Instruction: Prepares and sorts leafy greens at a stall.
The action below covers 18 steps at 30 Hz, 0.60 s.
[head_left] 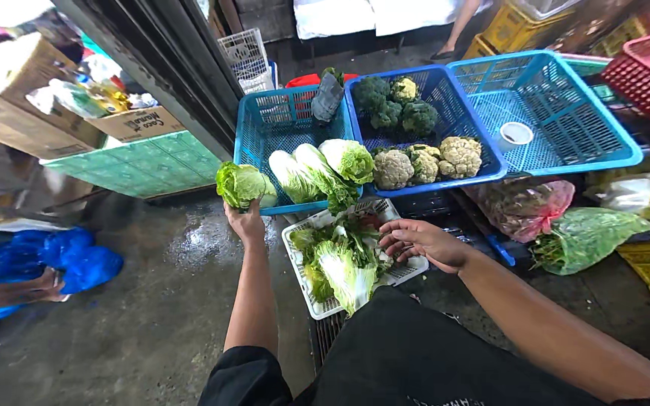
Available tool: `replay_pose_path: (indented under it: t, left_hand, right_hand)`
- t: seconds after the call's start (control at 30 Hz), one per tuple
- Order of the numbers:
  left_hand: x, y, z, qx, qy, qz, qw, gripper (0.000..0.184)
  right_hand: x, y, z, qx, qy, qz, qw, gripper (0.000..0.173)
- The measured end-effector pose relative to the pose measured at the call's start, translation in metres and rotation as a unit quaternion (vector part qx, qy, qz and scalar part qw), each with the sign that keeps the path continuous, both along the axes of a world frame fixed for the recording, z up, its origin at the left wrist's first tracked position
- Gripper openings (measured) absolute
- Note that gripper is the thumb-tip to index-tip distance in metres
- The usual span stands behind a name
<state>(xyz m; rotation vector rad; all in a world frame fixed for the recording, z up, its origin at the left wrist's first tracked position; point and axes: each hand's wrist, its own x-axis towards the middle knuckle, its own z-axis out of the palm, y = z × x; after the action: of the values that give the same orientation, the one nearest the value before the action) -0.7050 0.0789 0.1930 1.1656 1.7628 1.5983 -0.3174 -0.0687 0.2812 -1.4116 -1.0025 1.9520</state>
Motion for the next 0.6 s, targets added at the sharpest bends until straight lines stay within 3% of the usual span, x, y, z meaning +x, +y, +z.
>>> replay_pose_path:
  t: [0.27,0.47,0.6]
  left_hand:
    - [0.000,-0.001,0.000,-0.041,0.031,0.005,0.999,0.092]
    - [0.000,-0.009,0.013,-0.031,0.010,-0.023,0.999,0.112]
    - [-0.001,-0.044,0.013,-0.016,-0.010,0.004,1.000,0.100]
  right_hand:
    - [0.002,-0.001,0.005,0.007,-0.026,0.003,1.000,0.034]
    - [0.003,0.044,0.051,0.105,-0.152,-0.004,0.983,0.034]
    - [0.001,0.090,0.085,0.172,-0.234,-0.038,0.956,0.043]
